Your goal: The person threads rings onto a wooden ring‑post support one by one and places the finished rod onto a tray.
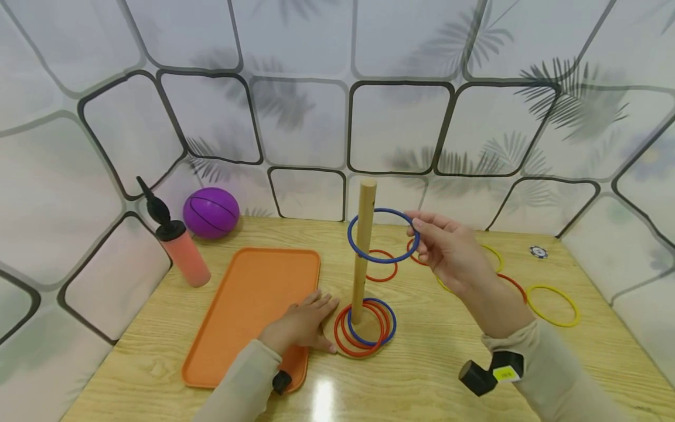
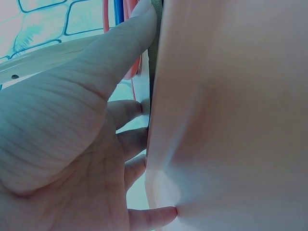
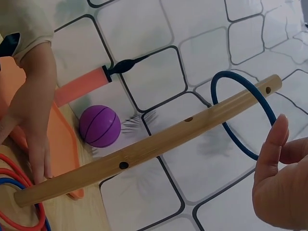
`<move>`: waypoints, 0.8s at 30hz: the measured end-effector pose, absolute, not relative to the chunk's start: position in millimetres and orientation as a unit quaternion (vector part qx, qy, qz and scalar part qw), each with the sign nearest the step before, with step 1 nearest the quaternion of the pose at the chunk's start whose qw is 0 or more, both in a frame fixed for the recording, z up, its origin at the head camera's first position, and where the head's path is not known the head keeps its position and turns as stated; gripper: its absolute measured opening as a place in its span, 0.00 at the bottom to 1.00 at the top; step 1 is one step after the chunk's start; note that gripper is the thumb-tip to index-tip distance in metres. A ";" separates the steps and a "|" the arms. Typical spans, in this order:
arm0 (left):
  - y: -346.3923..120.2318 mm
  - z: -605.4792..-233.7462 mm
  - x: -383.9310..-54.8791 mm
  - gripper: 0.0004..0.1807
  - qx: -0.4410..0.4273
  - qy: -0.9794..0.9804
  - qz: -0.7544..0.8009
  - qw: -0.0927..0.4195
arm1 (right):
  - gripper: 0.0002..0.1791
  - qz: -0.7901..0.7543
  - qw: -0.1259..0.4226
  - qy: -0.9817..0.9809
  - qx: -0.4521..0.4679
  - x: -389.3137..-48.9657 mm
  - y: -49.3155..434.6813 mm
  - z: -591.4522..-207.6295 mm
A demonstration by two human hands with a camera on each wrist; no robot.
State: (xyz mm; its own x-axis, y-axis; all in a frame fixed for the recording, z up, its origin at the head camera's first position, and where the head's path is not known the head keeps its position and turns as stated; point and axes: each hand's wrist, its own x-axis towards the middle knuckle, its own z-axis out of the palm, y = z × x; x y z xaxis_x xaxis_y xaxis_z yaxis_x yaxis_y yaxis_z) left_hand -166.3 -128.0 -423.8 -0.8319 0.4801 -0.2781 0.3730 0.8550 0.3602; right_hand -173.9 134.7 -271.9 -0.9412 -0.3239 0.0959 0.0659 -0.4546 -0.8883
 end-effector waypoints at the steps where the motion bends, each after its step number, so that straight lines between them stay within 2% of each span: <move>1: -128.1 -423.5 -166.2 0.52 0.226 0.946 0.147 0.182 | 0.10 -0.843 0.119 0.510 -0.124 -173.9 134.6 -274.9; 24: -128.1 -424.9 -167.1 0.52 0.228 0.946 0.148 0.179 | 0.10 -0.825 0.156 0.541 -0.043 -174.6 138.6 -349.3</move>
